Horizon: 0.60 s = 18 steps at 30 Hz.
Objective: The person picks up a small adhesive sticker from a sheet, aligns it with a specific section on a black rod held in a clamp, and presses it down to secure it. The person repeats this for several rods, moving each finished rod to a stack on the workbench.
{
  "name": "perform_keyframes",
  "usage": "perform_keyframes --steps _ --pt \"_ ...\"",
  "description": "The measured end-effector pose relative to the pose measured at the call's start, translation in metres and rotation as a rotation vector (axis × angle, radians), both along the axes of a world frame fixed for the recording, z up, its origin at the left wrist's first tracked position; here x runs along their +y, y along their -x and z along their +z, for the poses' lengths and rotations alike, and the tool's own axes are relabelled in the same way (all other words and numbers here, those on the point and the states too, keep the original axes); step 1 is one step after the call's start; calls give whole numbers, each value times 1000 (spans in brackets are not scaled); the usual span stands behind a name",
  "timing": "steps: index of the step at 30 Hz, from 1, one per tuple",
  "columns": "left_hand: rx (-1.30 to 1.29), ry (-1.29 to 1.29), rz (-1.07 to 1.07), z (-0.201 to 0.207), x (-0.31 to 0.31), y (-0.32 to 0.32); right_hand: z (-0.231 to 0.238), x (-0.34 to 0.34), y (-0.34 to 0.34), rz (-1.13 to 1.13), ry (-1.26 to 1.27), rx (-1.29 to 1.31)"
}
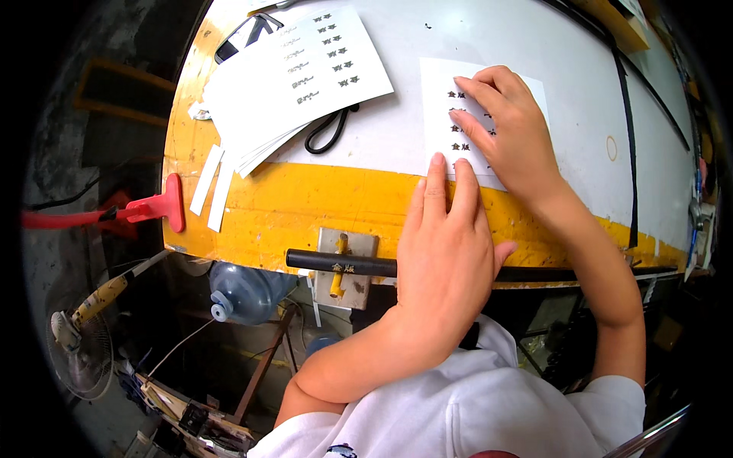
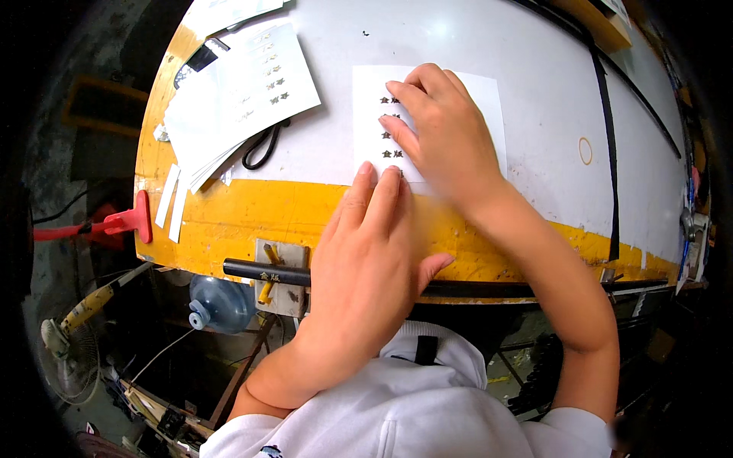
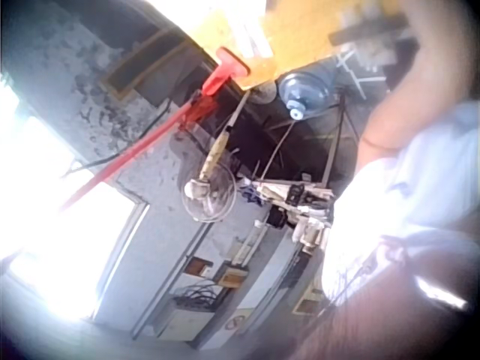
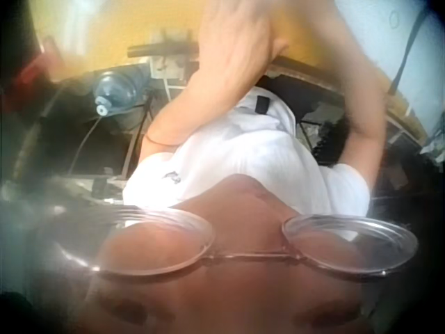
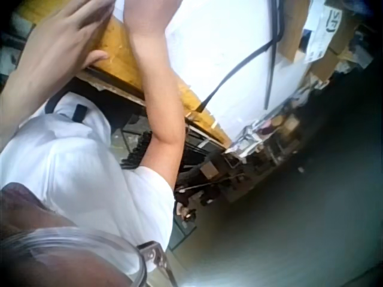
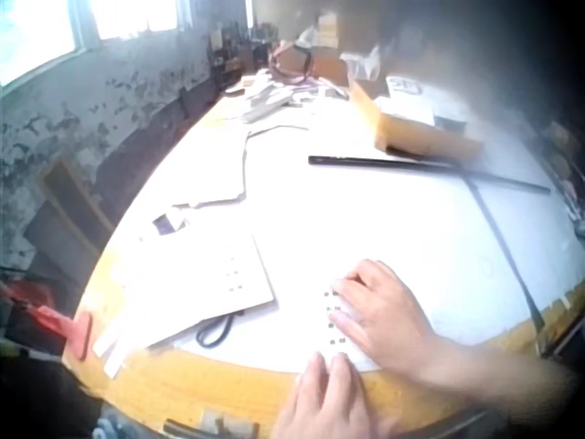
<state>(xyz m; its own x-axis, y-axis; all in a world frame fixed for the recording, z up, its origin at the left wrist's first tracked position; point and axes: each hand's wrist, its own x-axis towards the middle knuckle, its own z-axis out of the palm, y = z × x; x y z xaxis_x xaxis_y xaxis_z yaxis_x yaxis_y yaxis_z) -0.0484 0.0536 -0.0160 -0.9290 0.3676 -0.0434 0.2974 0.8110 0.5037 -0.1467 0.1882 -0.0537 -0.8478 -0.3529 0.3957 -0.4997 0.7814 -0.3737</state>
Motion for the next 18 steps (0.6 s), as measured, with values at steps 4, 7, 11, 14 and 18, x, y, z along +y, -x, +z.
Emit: perform_keyframes --steps 4,7,11,14,18 --pt "66 -2 33 -3 2 0 -8 -1 -3 -52 64 30" --pt "78 44 27 -4 3 2 -10 1 -2 -91 67 43" --pt "82 69 33 -4 6 2 -9 0 -1 -104 99 15" --pt "78 73 35 -4 8 2 -8 -1 -2 -142 178 -59" --pt "75 78 34 -3 8 3 -8 0 -2 -164 290 -146"
